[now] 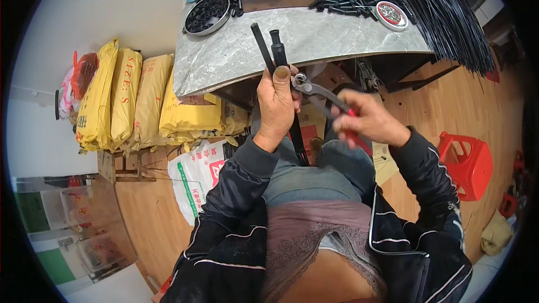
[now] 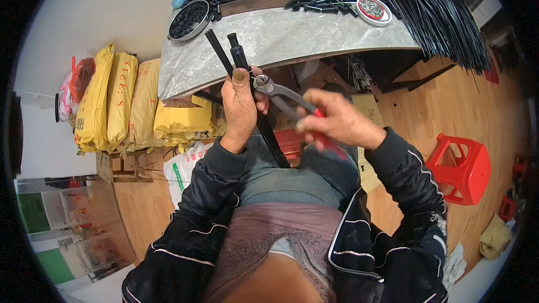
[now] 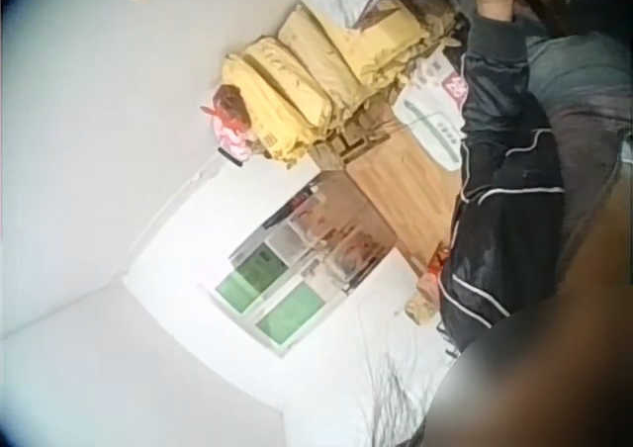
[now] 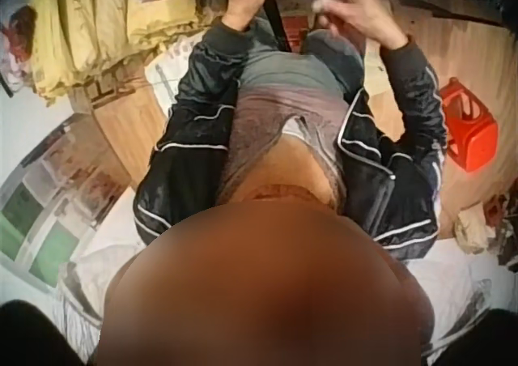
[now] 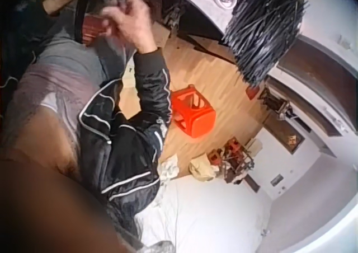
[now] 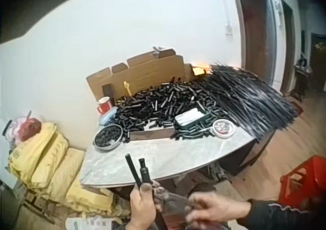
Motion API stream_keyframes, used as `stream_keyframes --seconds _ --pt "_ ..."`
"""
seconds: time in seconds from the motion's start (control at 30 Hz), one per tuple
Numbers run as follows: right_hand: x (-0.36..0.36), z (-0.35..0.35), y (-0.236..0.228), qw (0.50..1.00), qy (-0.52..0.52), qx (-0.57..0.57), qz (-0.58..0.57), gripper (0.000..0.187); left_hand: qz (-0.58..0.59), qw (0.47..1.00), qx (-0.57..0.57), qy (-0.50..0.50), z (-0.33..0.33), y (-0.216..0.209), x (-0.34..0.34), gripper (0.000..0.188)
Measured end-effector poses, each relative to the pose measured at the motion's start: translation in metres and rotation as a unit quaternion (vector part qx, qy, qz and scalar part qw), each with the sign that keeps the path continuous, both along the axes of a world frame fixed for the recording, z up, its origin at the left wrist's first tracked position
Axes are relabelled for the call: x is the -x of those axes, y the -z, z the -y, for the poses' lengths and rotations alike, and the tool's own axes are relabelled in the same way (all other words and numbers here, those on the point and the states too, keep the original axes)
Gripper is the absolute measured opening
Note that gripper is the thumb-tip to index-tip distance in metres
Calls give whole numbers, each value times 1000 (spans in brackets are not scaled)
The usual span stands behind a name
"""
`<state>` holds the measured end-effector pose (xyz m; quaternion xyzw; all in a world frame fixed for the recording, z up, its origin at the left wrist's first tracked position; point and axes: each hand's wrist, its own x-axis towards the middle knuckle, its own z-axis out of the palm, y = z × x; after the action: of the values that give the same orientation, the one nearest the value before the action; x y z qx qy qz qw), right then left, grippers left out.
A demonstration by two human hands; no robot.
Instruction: Assembling and binding bunches of black cables together with plastic components using pliers.
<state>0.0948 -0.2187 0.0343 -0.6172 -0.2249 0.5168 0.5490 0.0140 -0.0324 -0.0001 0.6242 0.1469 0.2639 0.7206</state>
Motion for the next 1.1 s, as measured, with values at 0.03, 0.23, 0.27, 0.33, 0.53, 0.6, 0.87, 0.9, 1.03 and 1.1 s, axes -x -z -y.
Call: stream_keyframes --seconds 0.03,0.23,0.27,0.33,0.53,0.6,0.87,0.9,1.03,1.1 --pt "3 4 -1 992 -61 -8 -114 20 -2 1000 -1 7 1 -2 1 51" --pt "-12 10 -15 978 -195 52 -50 17 -23 998 -17 52 7 -9 5 62" --pt "-14 11 -4 969 -133 -44 205 16 -20 998 -17 57 7 -10 5 62" --pt "-20 20 -9 947 -67 -60 307 12 17 997 52 62 5 -8 9 65" --pt "9 27 6 967 -108 -53 -227 14 -18 998 11 59 6 -17 13 67" --pt "6 16 -19 982 -176 60 -14 22 -7 997 61 40 7 -17 17 60" --pt "24 24 -1 964 -35 -44 -259 27 10 999 32 37 0 -11 20 60" --pt "22 26 13 938 -78 -95 -324 20 2 999 24 47 0 -15 20 62" --pt "6 16 -27 983 -178 -12 -49 23 -16 998 20 52 2 -18 26 63" --pt "-4 18 -8 924 -129 -80 351 25 -15 999 29 38 -1 -14 26 63"
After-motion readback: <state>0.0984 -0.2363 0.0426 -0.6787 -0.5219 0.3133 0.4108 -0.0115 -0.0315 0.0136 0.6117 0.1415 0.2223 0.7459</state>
